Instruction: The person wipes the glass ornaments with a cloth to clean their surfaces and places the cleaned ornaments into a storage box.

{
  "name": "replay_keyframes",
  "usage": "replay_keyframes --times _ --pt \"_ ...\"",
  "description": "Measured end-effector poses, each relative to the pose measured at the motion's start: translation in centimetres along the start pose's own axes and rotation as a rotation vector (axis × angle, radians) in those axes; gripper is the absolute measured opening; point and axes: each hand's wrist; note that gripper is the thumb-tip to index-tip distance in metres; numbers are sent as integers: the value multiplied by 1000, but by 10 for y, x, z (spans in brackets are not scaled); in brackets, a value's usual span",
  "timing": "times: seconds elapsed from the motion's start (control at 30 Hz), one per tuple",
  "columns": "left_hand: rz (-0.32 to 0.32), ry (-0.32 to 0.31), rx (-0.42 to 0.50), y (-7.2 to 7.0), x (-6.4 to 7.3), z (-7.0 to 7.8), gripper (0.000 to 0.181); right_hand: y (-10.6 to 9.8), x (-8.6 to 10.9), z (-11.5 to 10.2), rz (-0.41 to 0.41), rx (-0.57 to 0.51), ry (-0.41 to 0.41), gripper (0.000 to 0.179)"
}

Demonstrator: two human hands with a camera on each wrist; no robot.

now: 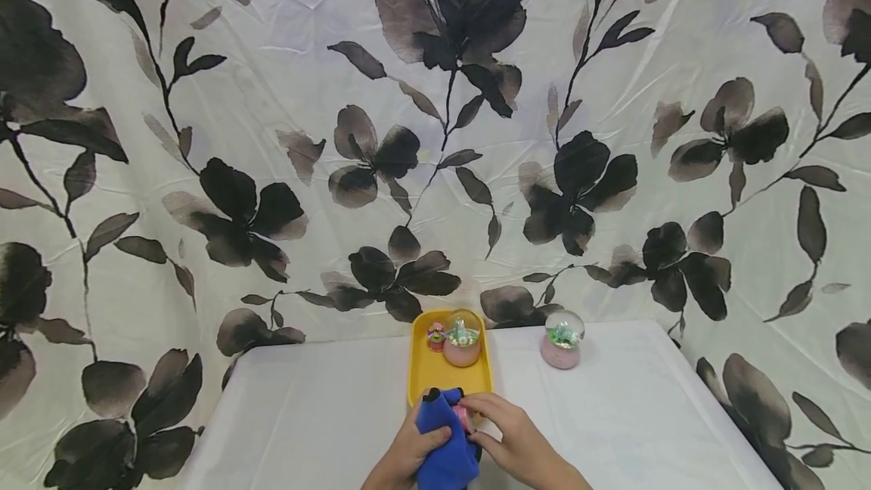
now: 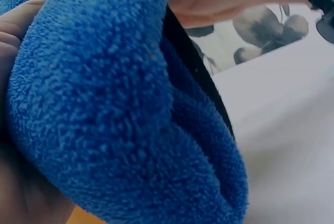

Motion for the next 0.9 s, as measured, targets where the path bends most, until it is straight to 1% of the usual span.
replay_keyframes --times 0.07,0.13,0.2,0.23,0.37,0.43,0.5,0.6,0.67,0.73,0.8,0.9 --pt "19 -10 -19 1 0 2 56 -1 -2 1 -22 -19 81 36" --pt "39 -17 -39 2 -1 3 54 -3 -3 1 -53 -27 178 35" --pt "40 -12 -31 2 0 2 53 -3 -3 1 -74 -33 211 37" --pt "36 -9 -21 2 1 2 53 -3 -3 0 -71 -36 197 40" --pt "7 -4 22 0 4 1 53 1 0 -2 -40 -36 80 55" --pt "-2 -6 30 -1 4 1 52 2 1 -2 -26 -27 53 56" --pt "-7 -9 26 -1 3 2 52 3 1 -2 -29 5 61 49" --pt "-7 -13 11 1 3 1 51 2 2 -2 -49 69 140 34" --pt "-7 -10 4 2 3 1 49 2 3 -2 -63 104 193 35" --pt "-2 -2 3 3 2 0 48 2 6 -1 -78 126 216 41" --pt "-2 7 5 3 1 0 47 3 9 -1 -71 102 193 47" --pt "-16 6 6 4 0 -1 47 6 13 1 -36 63 80 59"
Point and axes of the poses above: each hand's wrist, its own x-axis away from the middle knuckle, its own y-axis out of the palm, z = x × y, and after that the axes turned 7 degrees about -y, right-handed
